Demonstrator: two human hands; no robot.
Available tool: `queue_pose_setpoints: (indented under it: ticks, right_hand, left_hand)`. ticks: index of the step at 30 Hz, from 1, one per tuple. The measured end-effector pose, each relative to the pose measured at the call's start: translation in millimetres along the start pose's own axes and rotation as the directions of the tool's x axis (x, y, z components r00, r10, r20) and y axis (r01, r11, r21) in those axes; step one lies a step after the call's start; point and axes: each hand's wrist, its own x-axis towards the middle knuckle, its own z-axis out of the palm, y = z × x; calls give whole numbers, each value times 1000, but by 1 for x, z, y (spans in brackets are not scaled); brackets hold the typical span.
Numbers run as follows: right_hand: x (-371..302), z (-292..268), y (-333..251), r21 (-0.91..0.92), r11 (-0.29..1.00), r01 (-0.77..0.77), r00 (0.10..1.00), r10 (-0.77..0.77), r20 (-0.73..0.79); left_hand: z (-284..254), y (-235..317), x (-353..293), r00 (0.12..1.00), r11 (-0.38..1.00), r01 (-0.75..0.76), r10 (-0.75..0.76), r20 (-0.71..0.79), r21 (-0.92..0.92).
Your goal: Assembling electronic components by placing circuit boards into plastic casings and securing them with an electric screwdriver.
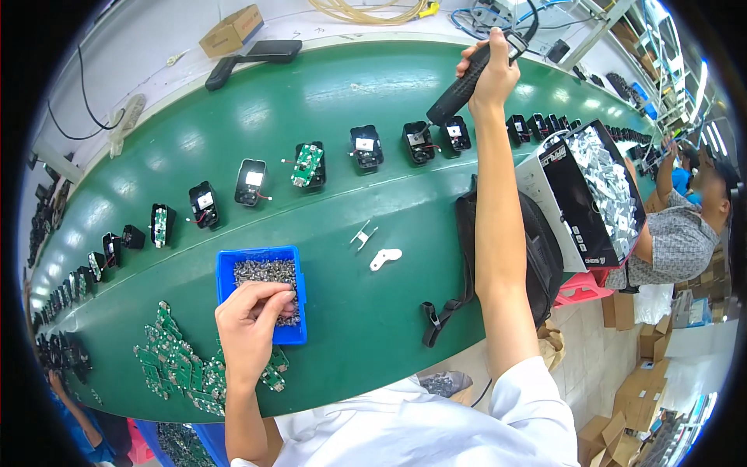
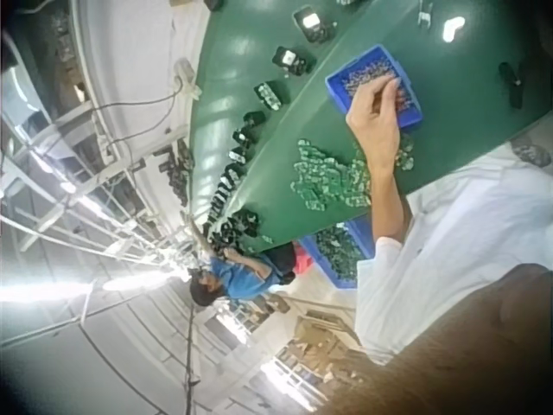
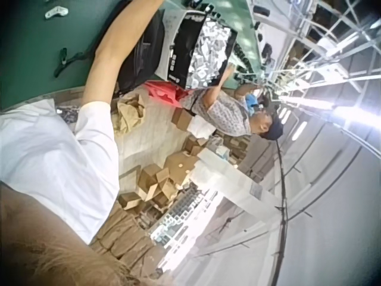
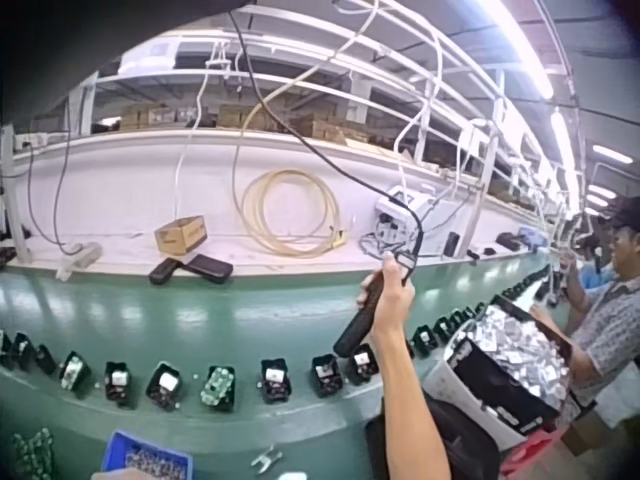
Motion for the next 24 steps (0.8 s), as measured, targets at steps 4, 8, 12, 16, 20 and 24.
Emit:
queue_pose_setpoints:
  ticks: [4,8,12,16,20,24]
  right_hand:
    - [-12,-6,-28,-89,990,108,994,-105,37]
    - [-47,1,-30,-94,976,199,973,-185,135]
    - [-66,-5,-21,-70,960,271,931,-244,271]
    - [-60,-2,-23,-22,967,254,895,-226,385]
    - [-29,-3,-17,-29,999,44,947,-32,319]
    - [9,-21,-29,118,977,-176,959,143,246]
  left_hand:
    - [12,-5,0,996,994,-85,85,7,63]
    - [7,-10,-4,986,969,-161,165,-4,189]
    - [6,-13,-3,987,964,-162,162,15,209]
    - [3,-7,-4,981,962,-193,192,24,191]
    - [7,-8,0,996,994,-93,93,-9,-61]
    - [9,-4,-6,996,971,-85,84,-16,-225]
